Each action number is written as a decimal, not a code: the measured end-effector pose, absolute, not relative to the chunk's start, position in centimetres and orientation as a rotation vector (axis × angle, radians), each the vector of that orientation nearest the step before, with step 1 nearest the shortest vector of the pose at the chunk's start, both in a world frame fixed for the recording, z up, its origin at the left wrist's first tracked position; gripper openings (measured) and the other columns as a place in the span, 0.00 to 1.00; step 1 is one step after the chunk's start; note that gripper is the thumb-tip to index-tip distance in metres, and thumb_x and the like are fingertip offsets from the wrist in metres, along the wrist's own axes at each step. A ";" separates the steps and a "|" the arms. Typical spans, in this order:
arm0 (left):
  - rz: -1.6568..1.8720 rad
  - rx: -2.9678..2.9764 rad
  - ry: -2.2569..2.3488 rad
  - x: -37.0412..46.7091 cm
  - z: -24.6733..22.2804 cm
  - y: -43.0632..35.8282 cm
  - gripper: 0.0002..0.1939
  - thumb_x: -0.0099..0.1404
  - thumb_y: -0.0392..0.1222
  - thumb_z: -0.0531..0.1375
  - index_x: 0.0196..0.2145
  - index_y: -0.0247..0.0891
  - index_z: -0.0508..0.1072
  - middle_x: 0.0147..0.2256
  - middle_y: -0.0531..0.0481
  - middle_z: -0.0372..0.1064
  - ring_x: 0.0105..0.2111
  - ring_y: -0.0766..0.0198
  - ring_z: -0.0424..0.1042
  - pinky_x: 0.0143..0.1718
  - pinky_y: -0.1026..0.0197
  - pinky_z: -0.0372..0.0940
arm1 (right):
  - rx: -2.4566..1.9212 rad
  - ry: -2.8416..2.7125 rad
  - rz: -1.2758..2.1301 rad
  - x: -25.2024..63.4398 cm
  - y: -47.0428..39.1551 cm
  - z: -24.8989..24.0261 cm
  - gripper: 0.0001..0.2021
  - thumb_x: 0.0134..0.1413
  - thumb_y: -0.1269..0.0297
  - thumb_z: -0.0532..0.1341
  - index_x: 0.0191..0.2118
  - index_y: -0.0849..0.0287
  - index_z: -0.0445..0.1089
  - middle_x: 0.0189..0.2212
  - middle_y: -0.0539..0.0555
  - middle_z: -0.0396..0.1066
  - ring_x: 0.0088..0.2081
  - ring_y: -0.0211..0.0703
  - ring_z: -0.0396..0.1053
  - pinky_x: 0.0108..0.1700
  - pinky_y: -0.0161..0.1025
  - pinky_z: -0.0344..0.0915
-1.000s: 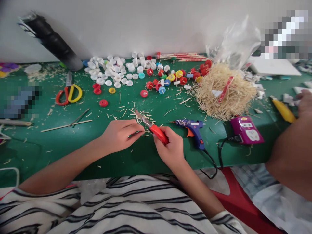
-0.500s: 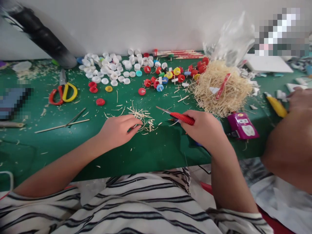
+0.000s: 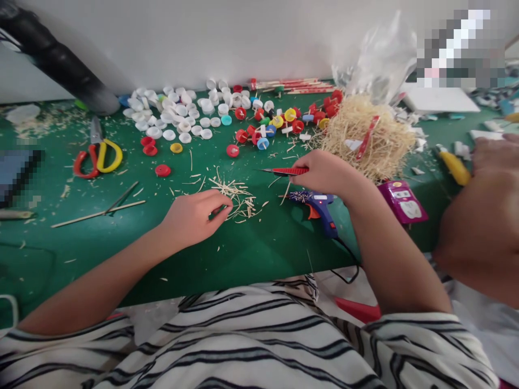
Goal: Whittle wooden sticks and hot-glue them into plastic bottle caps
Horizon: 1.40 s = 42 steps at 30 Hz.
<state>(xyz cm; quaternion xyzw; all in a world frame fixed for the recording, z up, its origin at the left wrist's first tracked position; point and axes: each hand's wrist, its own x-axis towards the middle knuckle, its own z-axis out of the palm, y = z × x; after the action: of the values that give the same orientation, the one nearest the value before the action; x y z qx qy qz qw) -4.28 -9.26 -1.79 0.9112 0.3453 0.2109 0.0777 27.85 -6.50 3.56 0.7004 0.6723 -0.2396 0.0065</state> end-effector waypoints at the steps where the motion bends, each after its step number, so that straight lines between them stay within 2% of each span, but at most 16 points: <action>1: 0.626 2.722 1.042 -4.3 -1.7 -9.3 0.10 0.74 0.40 0.59 0.39 0.40 0.81 0.35 0.52 0.82 0.29 0.68 0.76 0.25 0.64 0.59 | 2.159 2.107 -0.763 28.0 -6.0 3.3 0.08 0.53 0.56 0.68 0.31 0.55 0.79 0.18 0.47 0.61 0.23 0.39 0.57 0.30 0.42 0.53; 5: 0.608 2.714 1.042 -4.3 -1.5 -9.3 0.10 0.73 0.40 0.59 0.39 0.39 0.81 0.35 0.51 0.82 0.29 0.67 0.75 0.24 0.65 0.57 | 2.040 2.126 -0.773 28.4 -4.5 2.0 0.09 0.52 0.56 0.67 0.26 0.54 0.78 0.17 0.47 0.61 0.22 0.38 0.57 0.28 0.41 0.52; 7: 0.606 2.711 1.037 -4.3 -1.4 -9.3 0.10 0.74 0.40 0.58 0.39 0.39 0.81 0.35 0.51 0.82 0.28 0.68 0.75 0.24 0.65 0.57 | 1.992 2.170 -0.778 28.6 -4.2 1.4 0.11 0.53 0.54 0.67 0.27 0.54 0.78 0.16 0.46 0.61 0.21 0.38 0.58 0.27 0.41 0.52; 12: 0.611 2.693 1.059 -4.3 -1.3 -9.3 0.09 0.72 0.39 0.59 0.37 0.39 0.80 0.34 0.51 0.81 0.28 0.67 0.75 0.25 0.64 0.57 | 2.027 2.281 -0.781 29.4 -4.3 1.1 0.15 0.50 0.48 0.71 0.36 0.55 0.81 0.17 0.44 0.62 0.20 0.36 0.58 0.27 0.40 0.52; 15: 0.605 2.645 1.111 -4.3 -1.1 -9.2 0.09 0.72 0.38 0.59 0.37 0.39 0.80 0.34 0.51 0.81 0.29 0.67 0.75 0.26 0.64 0.58 | 2.206 2.232 -0.745 29.7 -5.1 1.9 0.19 0.48 0.49 0.75 0.42 0.56 0.81 0.20 0.44 0.64 0.22 0.35 0.58 0.30 0.40 0.54; 19: 0.658 2.504 1.093 -4.5 0.1 -9.0 0.11 0.73 0.41 0.58 0.36 0.38 0.79 0.33 0.51 0.80 0.29 0.68 0.73 0.29 0.64 0.61 | 2.383 2.331 -0.668 29.3 -7.6 4.0 0.22 0.57 0.49 0.72 0.46 0.64 0.80 0.28 0.48 0.71 0.28 0.32 0.62 0.35 0.39 0.57; 20: 0.695 2.467 1.081 -4.6 0.6 -8.9 0.13 0.74 0.42 0.58 0.34 0.37 0.79 0.30 0.51 0.78 0.28 0.68 0.72 0.28 0.64 0.61 | 2.453 2.366 -0.652 29.1 -8.5 4.5 0.22 0.58 0.48 0.71 0.46 0.64 0.80 0.29 0.49 0.71 0.29 0.32 0.62 0.35 0.39 0.57; 22: 0.796 2.392 1.096 -4.9 1.8 -8.9 0.17 0.76 0.43 0.56 0.31 0.37 0.77 0.24 0.54 0.71 0.24 0.69 0.66 0.26 0.63 0.58 | 2.602 2.407 -0.710 28.6 -10.6 5.2 0.21 0.60 0.50 0.70 0.48 0.65 0.78 0.26 0.47 0.67 0.26 0.31 0.58 0.31 0.39 0.55; 24: 0.919 2.264 1.149 -5.2 3.0 -9.0 0.17 0.77 0.44 0.55 0.31 0.39 0.77 0.21 0.56 0.64 0.21 0.70 0.59 0.24 0.62 0.56 | 2.693 2.534 -0.916 28.1 -13.0 5.4 0.20 0.62 0.53 0.68 0.54 0.61 0.75 0.24 0.45 0.64 0.24 0.32 0.57 0.27 0.38 0.53; 26: 1.043 2.062 1.136 -5.3 4.0 -9.0 0.19 0.78 0.49 0.55 0.31 0.40 0.75 0.19 0.56 0.58 0.20 0.69 0.56 0.23 0.62 0.54 | 2.689 2.637 -1.200 27.6 -15.3 5.1 0.19 0.62 0.55 0.69 0.54 0.56 0.72 0.27 0.45 0.66 0.23 0.31 0.57 0.25 0.36 0.54; 28: 1.112 1.853 1.052 -5.1 4.5 -9.1 0.22 0.78 0.54 0.54 0.30 0.41 0.73 0.19 0.56 0.53 0.20 0.69 0.54 0.22 0.61 0.54 | 2.697 2.680 -1.346 27.3 -17.5 4.5 0.17 0.63 0.59 0.69 0.54 0.54 0.71 0.28 0.45 0.69 0.22 0.32 0.60 0.23 0.35 0.57; 31: 1.076 1.648 0.899 -4.1 4.4 -9.2 0.25 0.79 0.58 0.52 0.28 0.41 0.70 0.20 0.56 0.49 0.19 0.69 0.53 0.20 0.61 0.55 | 2.725 2.644 -1.188 27.0 -20.5 3.5 0.15 0.64 0.58 0.69 0.54 0.54 0.73 0.33 0.51 0.76 0.25 0.35 0.68 0.25 0.35 0.65; 34: 0.979 1.502 0.765 -2.8 3.7 -9.1 0.25 0.79 0.58 0.51 0.28 0.41 0.68 0.20 0.58 0.46 0.18 0.71 0.49 0.19 0.61 0.52 | 2.590 2.723 -0.845 26.9 -22.6 3.0 0.12 0.64 0.58 0.68 0.51 0.53 0.77 0.35 0.53 0.81 0.29 0.40 0.75 0.29 0.36 0.71; 37: 0.892 1.393 0.697 -1.5 2.7 -8.9 0.25 0.77 0.60 0.53 0.28 0.42 0.67 0.21 0.60 0.43 0.18 0.72 0.45 0.19 0.61 0.48 | 2.244 2.930 -0.792 26.6 -23.7 2.5 0.11 0.66 0.63 0.67 0.52 0.51 0.77 0.34 0.52 0.82 0.27 0.40 0.76 0.27 0.35 0.71; 39: 0.834 1.358 0.688 -0.9 2.1 -8.7 0.26 0.76 0.62 0.54 0.27 0.42 0.64 0.21 0.60 0.42 0.17 0.73 0.44 0.19 0.61 0.46 | 1.994 3.079 -0.852 26.3 -23.9 2.0 0.17 0.67 0.69 0.65 0.58 0.48 0.74 0.39 0.54 0.82 0.31 0.42 0.79 0.30 0.37 0.74; 42: 0.770 1.349 0.695 -0.2 1.5 -8.4 0.28 0.76 0.66 0.54 0.26 0.43 0.57 0.21 0.60 0.43 0.17 0.74 0.44 0.17 0.62 0.46 | 1.667 3.215 -0.990 25.6 -23.4 1.0 0.31 0.68 0.76 0.61 0.71 0.44 0.65 0.45 0.54 0.80 0.37 0.41 0.79 0.36 0.37 0.75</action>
<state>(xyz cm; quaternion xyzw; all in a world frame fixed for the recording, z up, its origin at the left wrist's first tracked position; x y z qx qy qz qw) -0.18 -8.38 1.45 0.5960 0.3070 0.3401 0.6595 25.63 -23.37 1.03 0.4233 0.8166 -0.2514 -0.3013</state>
